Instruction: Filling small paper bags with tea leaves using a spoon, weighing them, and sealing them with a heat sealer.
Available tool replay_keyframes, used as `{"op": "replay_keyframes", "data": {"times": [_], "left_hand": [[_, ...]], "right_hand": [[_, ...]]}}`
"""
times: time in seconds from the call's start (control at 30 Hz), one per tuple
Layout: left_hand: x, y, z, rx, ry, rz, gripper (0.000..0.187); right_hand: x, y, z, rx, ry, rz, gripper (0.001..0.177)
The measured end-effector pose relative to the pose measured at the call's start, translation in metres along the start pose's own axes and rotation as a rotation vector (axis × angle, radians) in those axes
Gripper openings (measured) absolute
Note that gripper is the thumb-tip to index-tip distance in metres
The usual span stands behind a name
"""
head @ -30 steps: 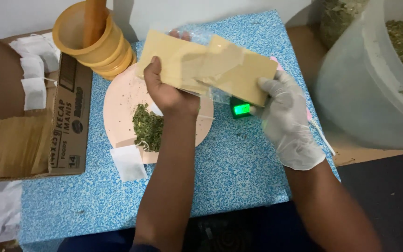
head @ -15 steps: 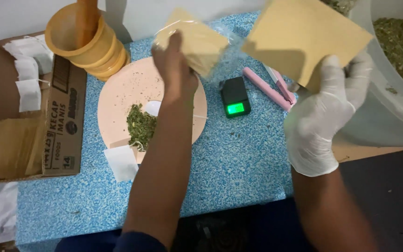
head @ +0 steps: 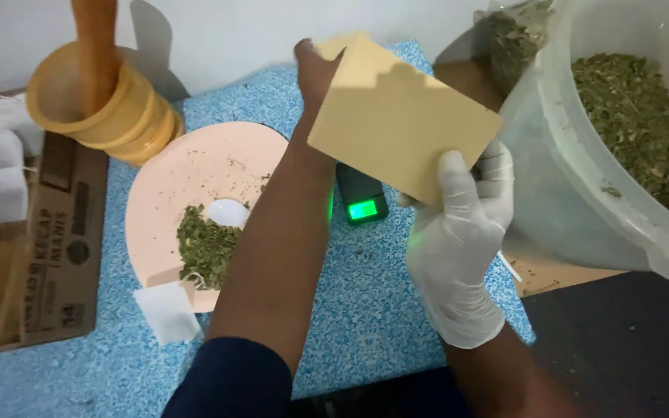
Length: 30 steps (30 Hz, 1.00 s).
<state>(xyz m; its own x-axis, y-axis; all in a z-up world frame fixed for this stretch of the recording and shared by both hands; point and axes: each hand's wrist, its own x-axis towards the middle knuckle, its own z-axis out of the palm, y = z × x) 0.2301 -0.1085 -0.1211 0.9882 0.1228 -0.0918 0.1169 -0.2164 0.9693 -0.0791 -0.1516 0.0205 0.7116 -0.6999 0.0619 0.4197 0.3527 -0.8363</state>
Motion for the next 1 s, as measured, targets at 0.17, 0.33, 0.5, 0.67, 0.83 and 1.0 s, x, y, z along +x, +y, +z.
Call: {"op": "replay_keyframes", "data": {"times": [0.17, 0.33, 0.5, 0.67, 0.83, 1.0], "left_hand": [[0.014, -0.005, 0.017, 0.056, -0.011, 0.127, 0.07], [0.021, -0.003, 0.026, 0.108, -0.02, 0.246, 0.058], [-0.006, 0.026, -0.001, 0.175, -0.02, 0.384, 0.047], [-0.095, 0.102, -0.073, -0.524, -0.477, 0.033, 0.064], [-0.159, 0.128, -0.129, 0.044, -0.75, 0.137, 0.056], [-0.182, 0.106, -0.156, 0.264, -0.695, 0.302, 0.039]], "right_hand": [[0.003, 0.0, 0.003, 0.037, 0.04, 0.096, 0.04], [0.006, -0.009, 0.009, 0.026, 0.089, 0.252, 0.038], [0.011, -0.007, 0.008, 0.012, 0.136, 0.313, 0.042], [0.021, -0.002, 0.0, -0.101, 0.035, 0.31, 0.035], [0.024, -0.001, -0.003, -0.335, -0.073, 0.269, 0.041], [0.03, 0.008, -0.012, -0.457, -0.174, 0.289, 0.03]]}}
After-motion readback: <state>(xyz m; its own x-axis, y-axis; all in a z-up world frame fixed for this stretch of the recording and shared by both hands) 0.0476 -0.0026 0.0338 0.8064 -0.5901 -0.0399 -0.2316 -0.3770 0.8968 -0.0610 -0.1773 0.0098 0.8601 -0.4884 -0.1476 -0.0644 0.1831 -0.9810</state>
